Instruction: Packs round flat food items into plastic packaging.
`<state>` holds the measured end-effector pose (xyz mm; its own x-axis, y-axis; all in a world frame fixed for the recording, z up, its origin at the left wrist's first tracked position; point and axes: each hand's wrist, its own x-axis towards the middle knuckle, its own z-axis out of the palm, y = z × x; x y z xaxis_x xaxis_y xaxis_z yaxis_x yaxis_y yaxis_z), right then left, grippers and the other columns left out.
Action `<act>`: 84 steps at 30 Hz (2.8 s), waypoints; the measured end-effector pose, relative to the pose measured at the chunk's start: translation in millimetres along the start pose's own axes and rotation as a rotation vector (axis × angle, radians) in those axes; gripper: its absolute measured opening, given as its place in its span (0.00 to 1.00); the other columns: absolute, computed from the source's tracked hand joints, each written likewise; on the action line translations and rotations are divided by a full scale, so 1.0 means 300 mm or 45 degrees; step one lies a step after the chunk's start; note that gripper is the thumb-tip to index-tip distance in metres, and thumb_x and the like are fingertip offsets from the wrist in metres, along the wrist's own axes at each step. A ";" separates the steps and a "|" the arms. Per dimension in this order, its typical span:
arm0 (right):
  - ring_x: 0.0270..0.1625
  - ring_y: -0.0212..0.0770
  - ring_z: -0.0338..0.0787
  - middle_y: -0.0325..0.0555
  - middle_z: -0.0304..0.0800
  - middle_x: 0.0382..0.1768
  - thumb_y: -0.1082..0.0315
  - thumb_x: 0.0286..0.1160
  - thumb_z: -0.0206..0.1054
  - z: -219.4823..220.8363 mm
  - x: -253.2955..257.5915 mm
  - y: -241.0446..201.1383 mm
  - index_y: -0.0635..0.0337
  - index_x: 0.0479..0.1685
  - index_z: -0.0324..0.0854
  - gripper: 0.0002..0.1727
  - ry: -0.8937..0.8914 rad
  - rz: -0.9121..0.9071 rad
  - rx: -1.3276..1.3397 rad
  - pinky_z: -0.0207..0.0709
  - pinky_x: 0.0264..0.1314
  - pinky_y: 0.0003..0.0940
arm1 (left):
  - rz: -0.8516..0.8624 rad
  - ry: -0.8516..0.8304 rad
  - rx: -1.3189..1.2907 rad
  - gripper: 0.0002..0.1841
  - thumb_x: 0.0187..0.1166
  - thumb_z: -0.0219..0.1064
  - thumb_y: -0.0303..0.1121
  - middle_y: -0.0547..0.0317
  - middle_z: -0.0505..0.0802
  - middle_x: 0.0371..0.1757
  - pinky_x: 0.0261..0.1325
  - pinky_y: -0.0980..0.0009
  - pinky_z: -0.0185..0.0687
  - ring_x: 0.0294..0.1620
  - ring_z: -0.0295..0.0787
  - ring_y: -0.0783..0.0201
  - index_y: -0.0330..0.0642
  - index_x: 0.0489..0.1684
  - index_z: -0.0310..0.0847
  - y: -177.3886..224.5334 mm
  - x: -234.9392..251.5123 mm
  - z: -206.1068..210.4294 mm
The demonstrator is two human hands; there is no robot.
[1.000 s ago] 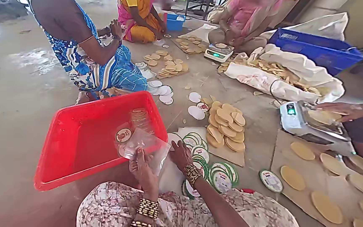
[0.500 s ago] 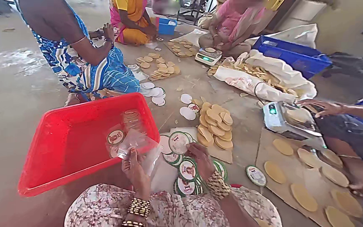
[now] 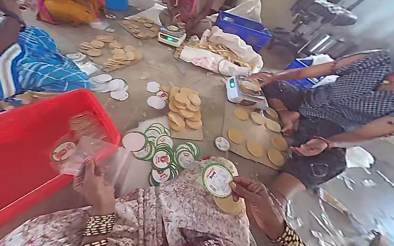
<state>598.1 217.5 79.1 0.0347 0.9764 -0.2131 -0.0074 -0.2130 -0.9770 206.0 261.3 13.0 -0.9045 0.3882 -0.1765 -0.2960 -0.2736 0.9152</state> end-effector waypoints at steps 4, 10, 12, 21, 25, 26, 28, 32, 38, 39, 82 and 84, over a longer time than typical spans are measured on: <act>0.23 0.27 0.88 0.37 0.94 0.24 0.79 0.68 0.69 -0.097 -0.070 0.047 0.59 0.37 0.92 0.08 0.137 0.044 -0.028 0.84 0.28 0.20 | 0.023 -0.063 0.050 0.03 0.88 0.59 0.27 0.76 0.85 0.25 0.27 0.82 0.82 0.21 0.82 0.81 0.45 0.43 0.76 -0.018 -0.004 -0.014; 0.27 0.28 0.91 0.35 0.95 0.28 0.74 0.71 0.71 -0.120 -0.101 0.072 0.51 0.36 0.93 0.07 0.058 -0.015 0.050 0.87 0.34 0.23 | 0.029 -0.042 0.095 0.01 0.87 0.60 0.28 0.75 0.85 0.29 0.28 0.82 0.82 0.23 0.82 0.80 0.44 0.45 0.76 -0.032 0.001 -0.022; 0.29 0.28 0.91 0.35 0.95 0.28 0.72 0.72 0.72 -0.115 -0.097 0.074 0.50 0.37 0.94 0.06 0.010 -0.060 0.054 0.87 0.36 0.23 | 0.035 -0.048 0.102 0.02 0.87 0.60 0.28 0.75 0.85 0.27 0.26 0.82 0.82 0.21 0.82 0.80 0.45 0.44 0.77 -0.032 -0.001 -0.022; 0.26 0.26 0.87 0.34 0.92 0.26 0.78 0.67 0.69 -0.110 -0.083 0.064 0.60 0.48 0.90 0.12 0.078 0.030 -0.147 0.83 0.32 0.21 | 0.011 -0.046 0.100 0.02 0.87 0.59 0.28 0.75 0.84 0.27 0.25 0.82 0.81 0.21 0.80 0.79 0.44 0.45 0.77 -0.030 0.004 -0.024; 0.24 0.23 0.83 0.30 0.87 0.23 0.75 0.66 0.70 -0.153 -0.063 0.124 0.61 0.58 0.86 0.18 0.117 -0.057 -0.396 0.78 0.28 0.19 | -0.007 -0.052 0.102 0.02 0.88 0.59 0.28 0.74 0.85 0.29 0.27 0.81 0.82 0.22 0.82 0.79 0.44 0.47 0.77 -0.032 0.003 -0.021; 0.24 0.22 0.83 0.30 0.87 0.24 0.73 0.66 0.70 -0.161 -0.061 0.142 0.62 0.56 0.86 0.17 0.157 -0.095 -0.480 0.77 0.29 0.19 | -0.008 -0.044 0.101 0.02 0.88 0.60 0.28 0.74 0.85 0.28 0.26 0.81 0.83 0.21 0.82 0.79 0.44 0.46 0.77 -0.032 0.002 -0.019; 0.30 0.22 0.84 0.35 0.87 0.30 0.68 0.68 0.68 -0.164 -0.052 0.170 0.65 0.53 0.87 0.15 0.247 -0.212 -0.696 0.79 0.35 0.19 | -0.008 -0.038 0.090 0.03 0.88 0.59 0.27 0.75 0.85 0.27 0.26 0.81 0.83 0.20 0.81 0.80 0.44 0.46 0.77 -0.024 -0.001 -0.014; 0.35 0.30 0.88 0.41 0.91 0.38 0.62 0.74 0.62 -0.063 0.007 0.133 0.60 0.52 0.90 0.16 0.257 -0.526 -1.051 0.83 0.39 0.28 | -0.013 -0.008 0.055 0.03 0.87 0.59 0.26 0.73 0.85 0.25 0.26 0.81 0.83 0.19 0.81 0.79 0.43 0.43 0.77 -0.020 0.003 -0.002; 0.54 0.52 0.94 0.53 0.95 0.48 0.65 0.80 0.64 0.288 0.158 0.043 0.62 0.51 0.92 0.14 -0.260 -0.563 -1.261 0.85 0.60 0.52 | -0.015 0.068 0.075 0.02 0.86 0.61 0.26 0.70 0.85 0.26 0.25 0.80 0.83 0.19 0.82 0.78 0.40 0.43 0.77 -0.003 0.008 0.002; 0.60 0.53 0.91 0.54 0.93 0.54 0.61 0.84 0.61 0.316 0.186 0.016 0.61 0.57 0.89 0.17 -0.401 -0.422 -1.335 0.80 0.66 0.55 | -0.012 0.073 0.075 0.02 0.86 0.61 0.26 0.70 0.85 0.26 0.25 0.80 0.84 0.19 0.82 0.78 0.39 0.44 0.78 -0.005 0.009 -0.004; 0.79 0.65 0.75 0.65 0.80 0.72 0.53 0.78 0.69 0.506 0.442 0.143 0.63 0.72 0.80 0.28 -0.554 0.168 -1.703 0.67 0.79 0.64 | -0.030 -0.045 -0.019 0.05 0.87 0.58 0.25 0.71 0.87 0.28 0.30 0.79 0.86 0.24 0.84 0.77 0.40 0.45 0.79 -0.010 0.018 -0.015; 0.79 0.67 0.74 0.66 0.78 0.74 0.54 0.75 0.73 0.569 0.475 0.193 0.64 0.73 0.79 0.31 -0.624 0.146 -1.683 0.67 0.79 0.66 | -0.047 -0.019 -0.031 0.05 0.87 0.58 0.25 0.71 0.86 0.26 0.29 0.78 0.85 0.23 0.84 0.77 0.40 0.42 0.80 -0.009 0.025 -0.008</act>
<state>432.1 350.3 -7.8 -0.2496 0.8066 -0.5358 0.9511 0.1001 -0.2924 199.2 263.0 8.5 -0.8882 0.4114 -0.2045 -0.3366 -0.2799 0.8991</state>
